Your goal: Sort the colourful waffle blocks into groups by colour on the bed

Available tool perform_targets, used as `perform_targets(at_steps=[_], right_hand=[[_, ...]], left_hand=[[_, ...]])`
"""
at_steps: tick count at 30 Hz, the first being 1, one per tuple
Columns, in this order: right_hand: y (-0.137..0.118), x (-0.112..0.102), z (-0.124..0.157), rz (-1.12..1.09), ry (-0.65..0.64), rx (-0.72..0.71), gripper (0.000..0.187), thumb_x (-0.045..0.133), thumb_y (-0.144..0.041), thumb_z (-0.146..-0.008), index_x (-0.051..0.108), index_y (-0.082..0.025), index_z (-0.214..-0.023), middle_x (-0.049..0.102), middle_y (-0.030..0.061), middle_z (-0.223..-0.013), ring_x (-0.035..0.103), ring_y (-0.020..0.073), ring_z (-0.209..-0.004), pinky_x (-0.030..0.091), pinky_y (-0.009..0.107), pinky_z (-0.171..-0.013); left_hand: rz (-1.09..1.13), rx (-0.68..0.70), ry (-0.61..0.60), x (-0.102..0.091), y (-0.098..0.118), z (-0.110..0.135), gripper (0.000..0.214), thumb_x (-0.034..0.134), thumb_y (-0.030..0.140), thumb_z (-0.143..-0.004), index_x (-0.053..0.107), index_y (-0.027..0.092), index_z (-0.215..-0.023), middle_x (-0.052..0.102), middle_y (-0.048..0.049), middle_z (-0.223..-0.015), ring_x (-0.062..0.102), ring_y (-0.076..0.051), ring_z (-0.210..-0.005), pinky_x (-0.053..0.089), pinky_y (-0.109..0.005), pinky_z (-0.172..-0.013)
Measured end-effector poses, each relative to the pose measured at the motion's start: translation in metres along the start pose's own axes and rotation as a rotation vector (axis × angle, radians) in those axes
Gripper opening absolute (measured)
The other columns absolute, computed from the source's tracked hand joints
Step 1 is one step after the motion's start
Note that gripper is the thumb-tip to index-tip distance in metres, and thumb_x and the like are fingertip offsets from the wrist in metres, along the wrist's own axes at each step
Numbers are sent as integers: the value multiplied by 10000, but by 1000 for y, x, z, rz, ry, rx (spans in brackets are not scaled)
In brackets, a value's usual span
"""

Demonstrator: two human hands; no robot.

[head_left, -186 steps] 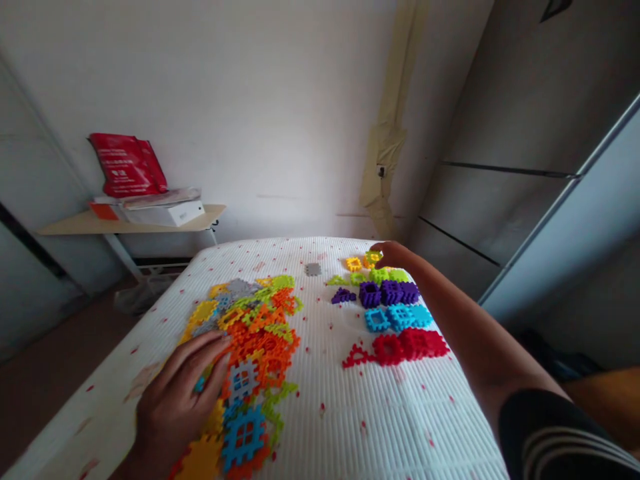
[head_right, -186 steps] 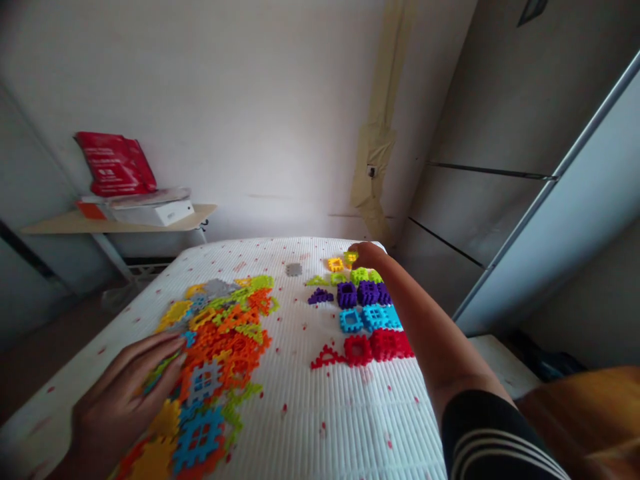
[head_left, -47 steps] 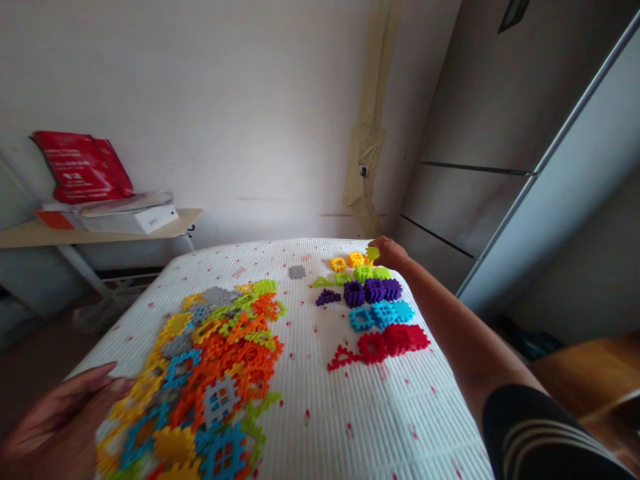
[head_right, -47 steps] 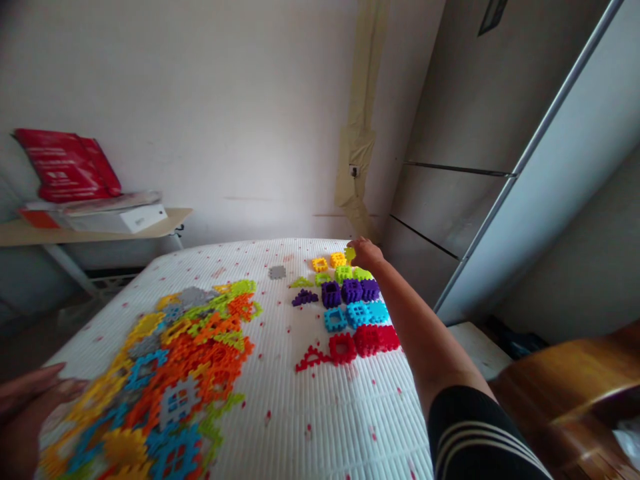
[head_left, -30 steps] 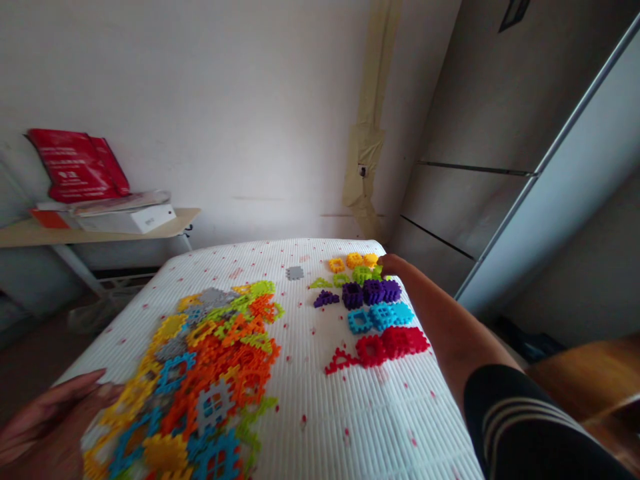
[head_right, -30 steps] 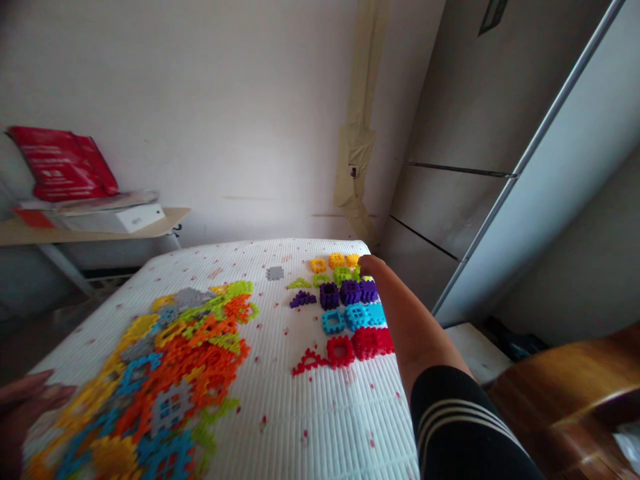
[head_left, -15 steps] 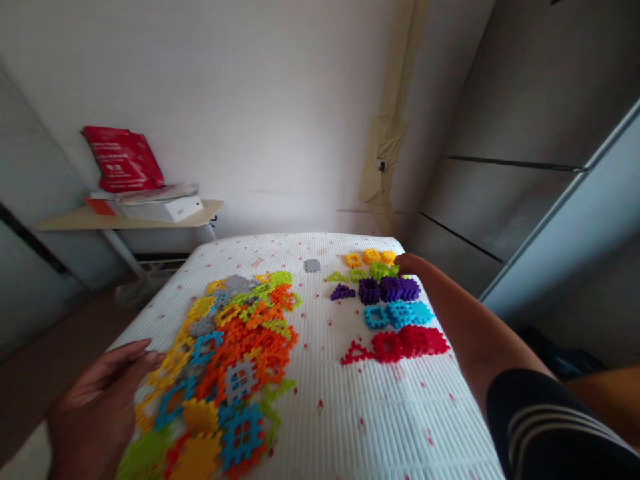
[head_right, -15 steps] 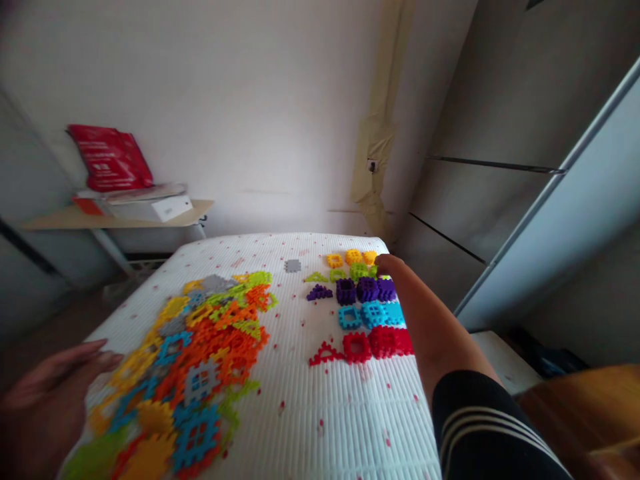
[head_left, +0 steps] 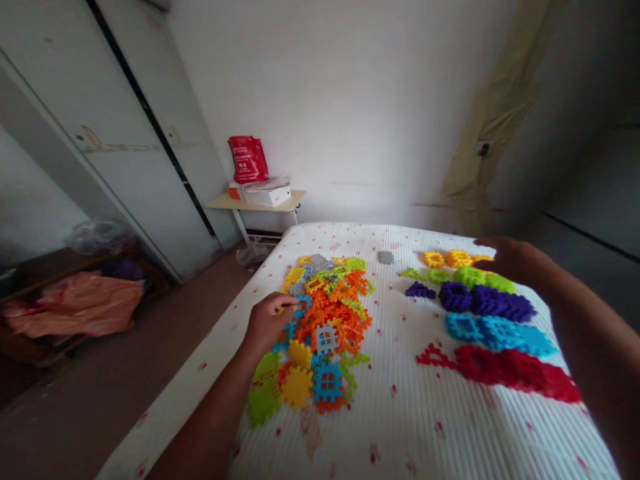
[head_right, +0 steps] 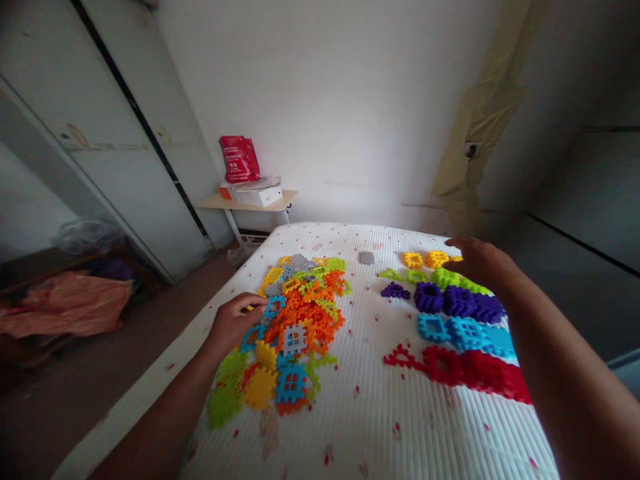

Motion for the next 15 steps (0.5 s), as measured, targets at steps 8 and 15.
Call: perform_targets(at_steps=[8,15], right_hand=[[-159,-26,61,-123,-161,-218,409,560,-412,-808,594,-251,-1183,634,86,-1153,620,274,-994,508,406,-840],[-176,-60,61,-148,-62,-197,444,518,-444,-851,545,-226,-1237,628,102,-1157,642,235,-939,534,363,-781]], left_hand=[[-513,219,-322,58,47,-42,441,605,296,-721,614,238,-1157,627,-58,-1171,520,-241,-1097,382,-367,-952],[-546,235,-415,96,49,-54,502,646,289,-673,597,315,-1172,627,-47,-1182,513,-295,-1110,372,-455,-921]])
Point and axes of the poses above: each hand's wrist, its own z-axis away from the middle knuckle, its own x-axis out of the palm, y = z × x, the point moved 6 cm from there along -z, towards the middle knuckle
